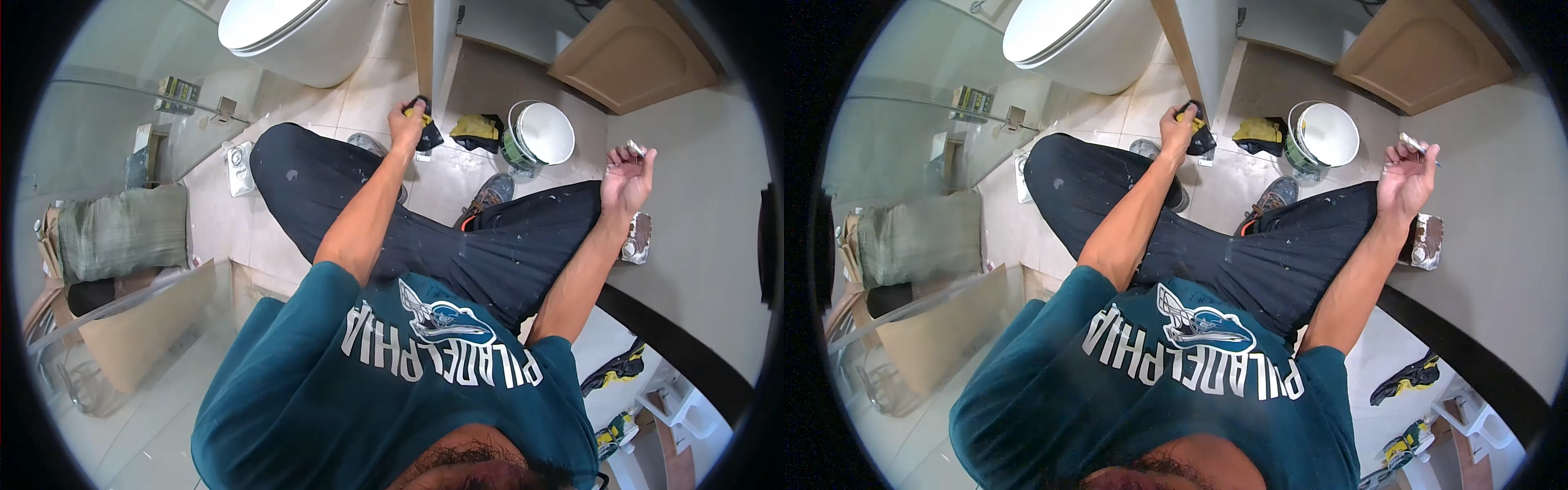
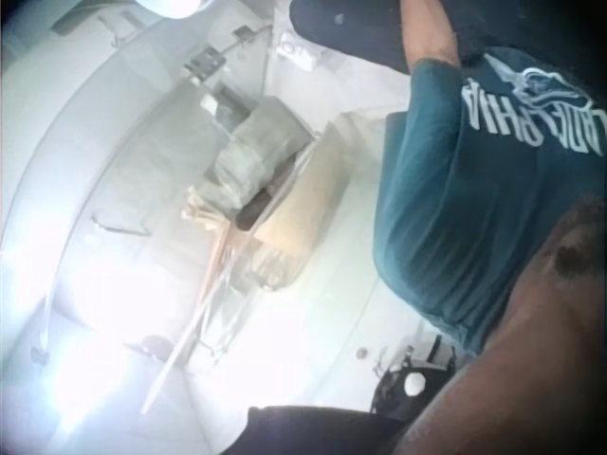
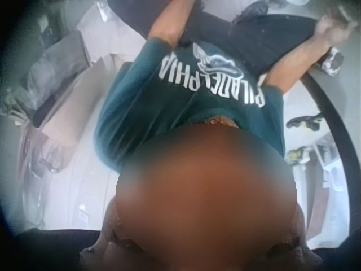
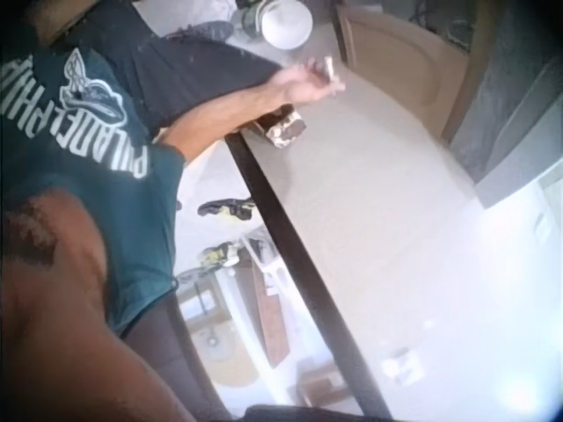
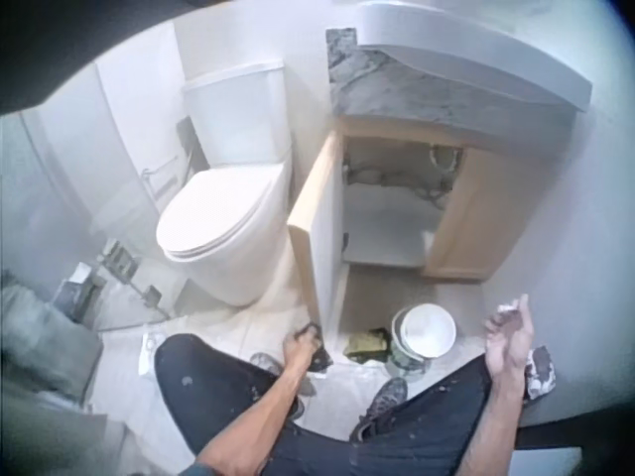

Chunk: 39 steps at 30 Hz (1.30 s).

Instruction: The person repairs a bathroom cabinet door by painting its edges with a brush, wiping the surface with a cloth, and using a drill to adjust the hinges.

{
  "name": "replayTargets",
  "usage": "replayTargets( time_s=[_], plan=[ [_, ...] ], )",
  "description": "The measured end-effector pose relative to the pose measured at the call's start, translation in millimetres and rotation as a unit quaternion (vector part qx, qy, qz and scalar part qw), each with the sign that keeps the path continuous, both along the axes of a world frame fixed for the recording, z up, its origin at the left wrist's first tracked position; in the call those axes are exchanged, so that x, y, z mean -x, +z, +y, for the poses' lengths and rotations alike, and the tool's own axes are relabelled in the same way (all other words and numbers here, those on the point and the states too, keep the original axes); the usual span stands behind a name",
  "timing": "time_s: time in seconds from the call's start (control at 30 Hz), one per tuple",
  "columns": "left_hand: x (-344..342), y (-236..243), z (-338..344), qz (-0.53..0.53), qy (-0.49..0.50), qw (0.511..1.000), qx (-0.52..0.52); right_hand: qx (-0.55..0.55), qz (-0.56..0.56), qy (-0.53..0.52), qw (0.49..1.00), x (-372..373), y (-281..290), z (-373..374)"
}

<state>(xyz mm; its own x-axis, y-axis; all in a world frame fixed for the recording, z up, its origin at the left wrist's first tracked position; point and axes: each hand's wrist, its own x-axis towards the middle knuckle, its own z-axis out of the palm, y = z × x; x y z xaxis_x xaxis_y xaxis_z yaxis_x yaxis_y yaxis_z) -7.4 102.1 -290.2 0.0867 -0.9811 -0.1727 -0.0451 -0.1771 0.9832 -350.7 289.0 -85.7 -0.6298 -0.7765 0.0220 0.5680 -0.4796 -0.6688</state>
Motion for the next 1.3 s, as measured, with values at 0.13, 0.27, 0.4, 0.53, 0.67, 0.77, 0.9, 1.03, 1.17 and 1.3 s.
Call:
replayTargets(
  time_s=[0.13, 0.27, 0.4, 0.53, 0.67, 0.77, 0.9, 1.03, 1.17, 1.3],
  plan=[
    [9.5, -11.9, 9.9, 0.052, 0.012, 0.998, -0.020, -0.019, 0.007, -0.010, 1.000, -1.9, 2.5, -4.7],
    [22.0, -2.4, 9.3, 0.119, 0.046, 0.992, -0.009, -0.017, 0.021, 0.027, 0.999, -0.3, 2.1, -9.9],
    [19.7, 1.0, 9.9, 0.109, 0.058, 0.992, -0.039, -0.022, 0.029, 0.045, 0.998, 0.9, 2.3, -15.4],
    [30.8, 13.4, 10.0, 0.107, 0.093, 0.989, -0.036, -0.034, 0.029, 0.040, 0.998, -0.7, 4.0, -17.8],
    [18.9, 0.1, 6.5, 0.135, 0.098, 0.983, -0.077, -0.026, 0.024, 0.068, 0.997, -5.1, 4.9, -24.4],
    [20.2, 3.4, 7.7, 0.111, 0.090, 0.987, -0.068, -0.026, 0.030, 0.064, 0.997, -6.3, 5.4, -24.6],
    [21.6, 23.6, 4.7, 0.141, 0.083, 0.985, -0.047, -0.025, 0.027, 0.068, 0.997, -8.3, 7.2, -24.8],
    [20.0, 24.6, 5.9, 0.135, 0.086, 0.985, -0.058, -0.024, 0.024, 0.071, 0.997, -7.7, 6.8, -27.9],
    [31.9, 43.0, 6.3, 0.186, 0.109, 0.975, -0.060, -0.032, 0.027, 0.065, 0.997, -9.0, 8.3, -24.5],
    [19.9, 21.1, 0.5, 0.178, 0.103, 0.975, -0.078, -0.018, 0.027, 0.074, 0.997, -9.9, 8.8, -26.1]
  ],
)
